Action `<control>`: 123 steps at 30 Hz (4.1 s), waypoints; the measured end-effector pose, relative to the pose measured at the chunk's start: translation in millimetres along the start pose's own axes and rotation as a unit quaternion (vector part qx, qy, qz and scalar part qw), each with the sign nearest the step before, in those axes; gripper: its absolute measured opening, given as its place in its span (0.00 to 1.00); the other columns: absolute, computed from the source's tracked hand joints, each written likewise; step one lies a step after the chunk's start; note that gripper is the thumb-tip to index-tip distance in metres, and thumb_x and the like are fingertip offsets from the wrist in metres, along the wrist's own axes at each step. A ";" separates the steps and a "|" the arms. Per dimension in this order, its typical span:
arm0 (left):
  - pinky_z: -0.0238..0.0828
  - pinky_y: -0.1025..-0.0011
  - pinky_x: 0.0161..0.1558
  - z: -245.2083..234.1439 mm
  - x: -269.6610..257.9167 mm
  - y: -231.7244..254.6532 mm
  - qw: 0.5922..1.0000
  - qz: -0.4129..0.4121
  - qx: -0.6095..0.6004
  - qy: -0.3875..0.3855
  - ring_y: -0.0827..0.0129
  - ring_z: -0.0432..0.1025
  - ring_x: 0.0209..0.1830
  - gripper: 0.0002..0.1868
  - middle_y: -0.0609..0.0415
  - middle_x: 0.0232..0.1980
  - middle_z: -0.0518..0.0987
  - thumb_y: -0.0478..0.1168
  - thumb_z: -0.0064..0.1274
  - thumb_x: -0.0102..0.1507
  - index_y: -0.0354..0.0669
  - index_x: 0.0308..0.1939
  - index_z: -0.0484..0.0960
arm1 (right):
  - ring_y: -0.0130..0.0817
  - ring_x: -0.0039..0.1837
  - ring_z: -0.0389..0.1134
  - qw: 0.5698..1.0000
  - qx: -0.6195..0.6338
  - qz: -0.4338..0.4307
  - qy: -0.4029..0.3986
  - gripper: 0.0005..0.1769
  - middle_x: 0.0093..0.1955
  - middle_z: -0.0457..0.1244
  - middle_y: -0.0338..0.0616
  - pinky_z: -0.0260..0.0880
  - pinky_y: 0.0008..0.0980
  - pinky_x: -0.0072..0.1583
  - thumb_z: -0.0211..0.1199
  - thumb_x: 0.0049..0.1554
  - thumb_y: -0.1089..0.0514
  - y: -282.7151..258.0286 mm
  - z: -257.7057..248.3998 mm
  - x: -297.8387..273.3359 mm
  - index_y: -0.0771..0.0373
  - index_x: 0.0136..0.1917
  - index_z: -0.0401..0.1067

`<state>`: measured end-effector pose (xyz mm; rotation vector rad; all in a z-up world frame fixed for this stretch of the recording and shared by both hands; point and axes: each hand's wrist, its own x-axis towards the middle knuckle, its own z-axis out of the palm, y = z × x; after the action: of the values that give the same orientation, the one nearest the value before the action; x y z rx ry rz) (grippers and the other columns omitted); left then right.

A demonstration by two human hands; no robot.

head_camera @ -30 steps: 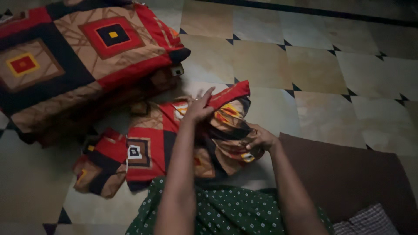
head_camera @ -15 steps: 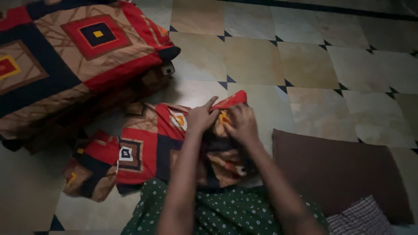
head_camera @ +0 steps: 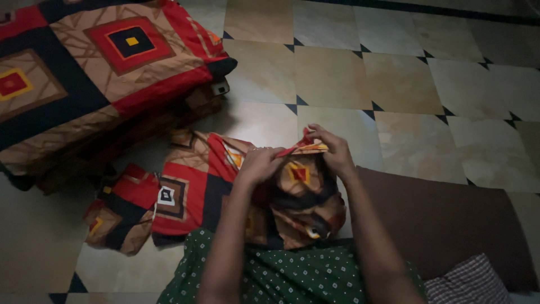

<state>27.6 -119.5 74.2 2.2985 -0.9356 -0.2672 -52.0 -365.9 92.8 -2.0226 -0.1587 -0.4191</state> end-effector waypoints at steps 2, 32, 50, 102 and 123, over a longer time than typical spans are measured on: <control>0.65 0.51 0.57 5.7 3.3 -9.3 1.000 0.008 -0.026 0.007 0.45 0.75 0.50 0.17 0.42 0.44 0.83 0.50 0.50 0.65 0.44 0.48 0.84 | 0.38 0.64 0.70 1.000 0.001 0.015 -0.024 0.29 0.60 0.70 0.47 0.66 0.33 0.69 0.48 0.49 0.78 -13.2 -2.9 3.3 0.68 0.61 0.73; 0.65 0.81 0.42 59.3 18.0 -37.7 0.836 -0.086 -0.515 0.166 0.83 0.63 0.37 0.16 0.66 0.36 0.70 0.50 0.42 0.73 0.42 0.42 0.76 | 0.36 0.52 0.62 0.864 0.234 0.419 -0.151 0.38 0.58 0.65 0.44 0.66 0.37 0.53 0.57 0.60 0.31 184.5 16.2 -64.0 0.59 0.71 0.67; 0.63 0.80 0.40 45.8 17.4 -34.1 0.867 0.037 -0.491 0.077 0.78 0.62 0.37 0.27 0.58 0.40 0.69 0.31 0.44 0.63 0.46 0.67 0.65 | 0.45 0.66 0.70 0.919 -0.127 0.337 -0.159 0.60 0.64 0.68 0.52 0.71 0.40 0.66 0.83 0.28 0.48 -35.9 8.9 -16.3 0.59 0.72 0.63; 0.67 0.49 0.68 8.3 -94.2 -191.6 0.811 -0.563 -0.088 0.132 0.45 0.70 0.69 0.82 0.42 0.66 0.80 0.67 0.73 0.39 0.56 0.84 0.34 | 0.65 0.69 0.58 0.881 -0.424 0.209 -0.006 0.34 0.79 0.45 0.61 0.64 0.55 0.65 0.66 0.50 0.60 169.4 26.7 -66.5 0.47 0.70 0.68; 0.68 0.50 0.59 -35.3 -121.9 -196.2 0.831 -0.468 0.279 0.111 0.49 0.73 0.60 0.15 0.42 0.57 0.80 0.47 0.51 0.67 0.46 0.54 0.81 | 0.62 0.66 0.64 0.911 -0.370 0.149 -0.108 0.29 0.70 0.59 0.54 0.66 0.50 0.65 0.71 0.49 0.46 162.4 26.0 -53.0 0.48 0.64 0.74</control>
<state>62.5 88.2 -27.1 3.0930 0.3738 -0.1141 -48.6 -416.1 -72.5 -2.7875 0.2124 -0.0468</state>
